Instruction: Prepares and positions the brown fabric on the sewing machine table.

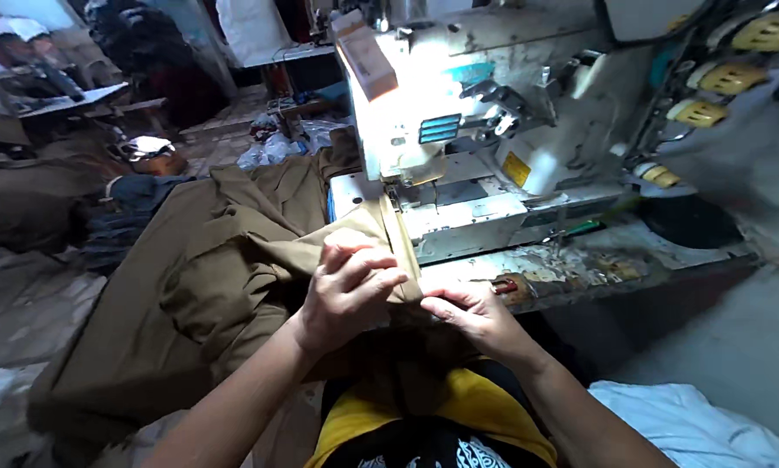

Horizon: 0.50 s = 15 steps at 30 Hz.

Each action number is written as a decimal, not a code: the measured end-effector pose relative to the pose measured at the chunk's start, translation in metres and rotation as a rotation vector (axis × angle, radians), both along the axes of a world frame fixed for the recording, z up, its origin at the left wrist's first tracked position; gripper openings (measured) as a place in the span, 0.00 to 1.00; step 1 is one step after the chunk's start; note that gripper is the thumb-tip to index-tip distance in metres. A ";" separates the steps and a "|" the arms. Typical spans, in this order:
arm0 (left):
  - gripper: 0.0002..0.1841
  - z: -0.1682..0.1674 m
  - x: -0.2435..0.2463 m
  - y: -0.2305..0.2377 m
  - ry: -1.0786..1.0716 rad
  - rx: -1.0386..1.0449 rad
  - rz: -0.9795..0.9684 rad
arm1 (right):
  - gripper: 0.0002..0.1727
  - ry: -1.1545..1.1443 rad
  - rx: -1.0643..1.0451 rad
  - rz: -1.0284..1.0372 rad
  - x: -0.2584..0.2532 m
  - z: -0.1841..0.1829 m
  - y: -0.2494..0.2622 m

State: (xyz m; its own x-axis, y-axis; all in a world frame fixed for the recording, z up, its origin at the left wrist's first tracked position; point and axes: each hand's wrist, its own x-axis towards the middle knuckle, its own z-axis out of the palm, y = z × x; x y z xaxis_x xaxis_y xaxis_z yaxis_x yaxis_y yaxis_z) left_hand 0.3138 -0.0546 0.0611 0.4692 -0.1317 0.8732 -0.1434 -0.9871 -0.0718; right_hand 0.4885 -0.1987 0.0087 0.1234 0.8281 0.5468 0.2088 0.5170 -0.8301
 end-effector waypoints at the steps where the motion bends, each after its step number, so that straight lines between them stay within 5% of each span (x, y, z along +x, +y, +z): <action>1: 0.07 0.015 0.000 -0.006 0.023 -0.017 0.012 | 0.11 0.007 -0.006 -0.003 0.000 0.000 -0.002; 4: 0.08 0.052 0.015 -0.014 0.288 0.126 0.069 | 0.12 0.022 -0.052 0.005 -0.001 0.002 -0.005; 6: 0.03 0.060 0.029 0.001 0.701 0.285 0.122 | 0.09 -0.024 -0.034 -0.009 -0.001 0.002 0.003; 9: 0.05 0.076 0.039 0.009 1.217 0.249 0.239 | 0.12 -0.099 -0.058 -0.048 0.002 -0.017 0.026; 15: 0.10 0.107 0.044 0.062 1.298 0.241 0.431 | 0.09 -0.040 -0.046 -0.164 -0.005 -0.036 0.036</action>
